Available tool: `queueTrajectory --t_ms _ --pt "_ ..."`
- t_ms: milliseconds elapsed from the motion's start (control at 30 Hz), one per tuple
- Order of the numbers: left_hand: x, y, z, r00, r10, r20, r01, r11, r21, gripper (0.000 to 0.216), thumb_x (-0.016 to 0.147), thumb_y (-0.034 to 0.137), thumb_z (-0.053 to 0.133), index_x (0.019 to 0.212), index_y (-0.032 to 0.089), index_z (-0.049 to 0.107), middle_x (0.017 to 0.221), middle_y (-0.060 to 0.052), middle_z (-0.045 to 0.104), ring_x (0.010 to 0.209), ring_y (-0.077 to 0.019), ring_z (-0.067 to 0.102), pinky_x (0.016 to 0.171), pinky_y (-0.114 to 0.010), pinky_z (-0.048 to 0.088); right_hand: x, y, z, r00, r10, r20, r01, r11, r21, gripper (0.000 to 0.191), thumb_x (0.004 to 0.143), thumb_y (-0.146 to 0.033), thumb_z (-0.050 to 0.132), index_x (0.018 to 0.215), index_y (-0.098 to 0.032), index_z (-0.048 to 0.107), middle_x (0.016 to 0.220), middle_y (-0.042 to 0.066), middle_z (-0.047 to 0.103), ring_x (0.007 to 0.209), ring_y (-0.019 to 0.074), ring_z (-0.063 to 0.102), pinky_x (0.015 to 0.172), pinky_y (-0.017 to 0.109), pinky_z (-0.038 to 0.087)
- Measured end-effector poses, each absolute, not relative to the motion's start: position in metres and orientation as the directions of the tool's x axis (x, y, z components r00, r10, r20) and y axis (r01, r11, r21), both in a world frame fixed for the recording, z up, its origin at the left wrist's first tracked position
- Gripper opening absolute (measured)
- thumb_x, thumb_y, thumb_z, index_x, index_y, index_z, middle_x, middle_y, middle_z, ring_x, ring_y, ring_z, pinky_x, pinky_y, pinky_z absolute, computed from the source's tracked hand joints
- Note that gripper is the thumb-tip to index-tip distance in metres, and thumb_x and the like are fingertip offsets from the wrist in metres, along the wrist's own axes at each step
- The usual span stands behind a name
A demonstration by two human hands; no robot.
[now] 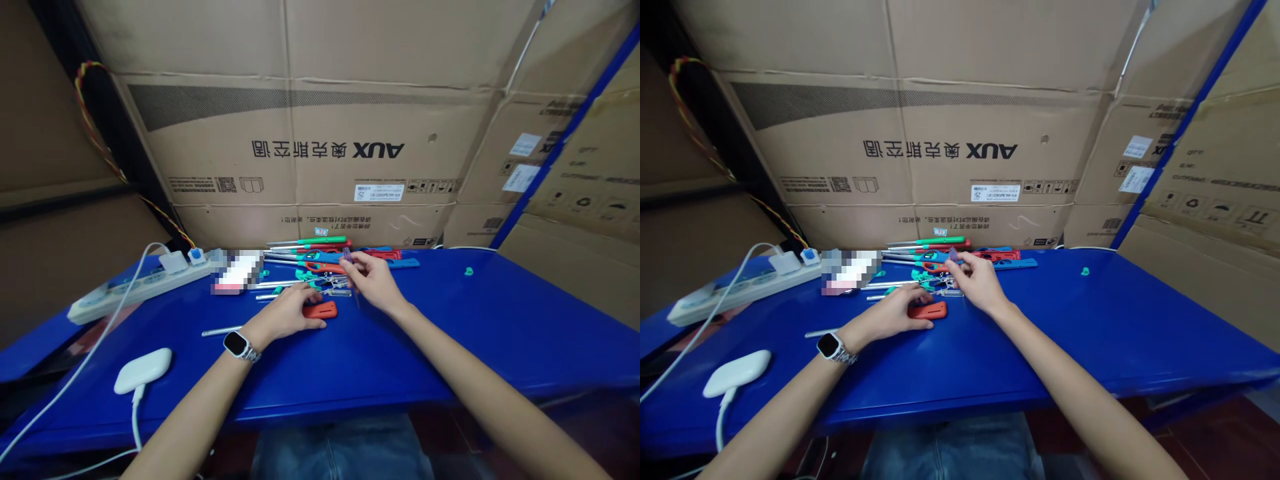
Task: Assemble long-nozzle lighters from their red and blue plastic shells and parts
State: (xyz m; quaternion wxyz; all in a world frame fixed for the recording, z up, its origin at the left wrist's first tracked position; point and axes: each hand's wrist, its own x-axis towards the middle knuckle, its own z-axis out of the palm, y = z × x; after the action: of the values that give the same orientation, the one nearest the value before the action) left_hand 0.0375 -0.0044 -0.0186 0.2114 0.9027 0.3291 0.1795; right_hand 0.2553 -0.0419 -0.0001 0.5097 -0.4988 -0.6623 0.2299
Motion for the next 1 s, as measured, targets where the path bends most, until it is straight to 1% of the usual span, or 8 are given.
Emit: queueTrajectory --t_ms 167,300,400,500,600,700,867,1000 --pt "0.034 -0.004 -0.016 0.739 0.665 0.103 0.56 -0.693 0.453 0.033 0.08 0.042 0.071 0.101 0.017 0.069 0.103 -0.009 0.065 0.094 -0.026 0.061 0.083 -0.036 0.048 0.29 -0.054 -0.012 -0.033 0.97 0.239 0.852 0.153 -0.5 0.026 0.087 -0.042 0.059 0.077 -0.019 0.066 0.054 -0.001 0.059 0.051 0.0149 0.052 0.052 0.026 0.031" --pt "0.038 -0.014 -0.014 0.797 0.592 0.122 0.51 -0.767 0.389 0.027 0.09 0.04 0.062 0.106 0.018 0.067 0.106 -0.008 0.062 0.094 -0.0244 0.06 0.082 -0.035 0.047 0.297 -0.059 -0.023 0.002 0.991 0.135 0.925 0.05 -0.376 0.017 0.086 -0.036 0.06 0.087 -0.021 0.068 0.067 0.003 0.067 0.06 0.018 0.06 0.054 0.027 0.033" --pt "0.044 -0.025 -0.01 0.839 0.505 0.204 0.436 -0.847 0.304 0.025 0.096 0.037 0.056 0.111 0.02 0.065 0.107 -0.009 0.06 0.099 -0.0246 0.058 0.089 -0.038 0.044 0.293 -0.063 -0.022 0.021 0.972 0.236 0.944 0.059 -0.325 0.022 0.087 -0.039 0.061 0.096 -0.021 0.068 0.087 0.008 0.07 0.072 0.0205 0.063 0.059 0.028 0.036" --pt "0.054 -0.03 -0.002 0.86 0.415 0.296 0.364 -0.906 0.213 0.025 0.098 0.035 0.052 0.117 0.022 0.063 0.111 -0.009 0.06 0.104 -0.0245 0.055 0.095 -0.04 0.041 0.288 -0.069 -0.013 -0.038 0.941 0.335 0.879 0.191 -0.437 0.029 0.092 -0.047 0.055 0.098 -0.022 0.068 0.097 0.007 0.069 0.074 0.0186 0.063 0.064 0.029 0.042" --pt "0.066 -0.026 0.009 0.874 0.342 0.345 0.334 -0.939 0.084 0.024 0.099 0.033 0.051 0.118 0.024 0.063 0.114 -0.009 0.059 0.108 -0.0255 0.053 0.096 -0.042 0.039 0.285 -0.073 -0.002 -0.241 0.943 0.229 0.628 0.331 -0.704 0.036 0.096 -0.05 0.046 0.1 -0.02 0.066 0.083 0.003 0.068 0.066 0.0147 0.062 0.061 0.027 0.047" --pt "0.077 -0.012 0.019 0.867 0.295 0.402 0.329 -0.944 -0.017 0.027 0.1 0.032 0.05 0.124 0.025 0.059 0.118 -0.008 0.058 0.112 -0.0259 0.051 0.097 -0.043 0.037 0.287 -0.069 0.006 -0.356 0.927 0.115 0.384 0.257 -0.887 0.04 0.095 -0.052 0.049 0.113 -0.017 0.059 0.079 0.002 0.066 0.058 0.0126 0.062 0.046 0.021 0.044" --pt "0.087 0.018 0.024 0.788 0.354 0.503 0.433 -0.9 -0.046 0.034 0.098 0.028 0.052 0.131 0.021 0.052 0.124 -0.011 0.057 0.116 -0.0279 0.049 0.098 -0.044 0.037 0.299 -0.03 0.01 -0.291 0.929 0.229 0.291 0.314 -0.904 0.037 0.088 -0.047 0.061 0.109 -0.017 0.057 0.081 0.004 0.068 0.069 0.0155 0.066 0.049 0.023 0.05" --pt "0.077 0.045 0.015 0.628 0.48 0.613 0.601 -0.799 0.01 0.043 0.095 0.016 0.049 0.137 0.02 0.045 0.136 -0.014 0.049 0.124 -0.03 0.045 0.1 -0.045 0.039 0.312 0.021 0.007 -0.223 0.902 0.37 0.363 0.429 -0.827 0.028 0.085 -0.038 0.065 0.102 -0.016 0.06 0.082 0.004 0.073 0.079 0.0173 0.069 0.076 0.033 0.055"
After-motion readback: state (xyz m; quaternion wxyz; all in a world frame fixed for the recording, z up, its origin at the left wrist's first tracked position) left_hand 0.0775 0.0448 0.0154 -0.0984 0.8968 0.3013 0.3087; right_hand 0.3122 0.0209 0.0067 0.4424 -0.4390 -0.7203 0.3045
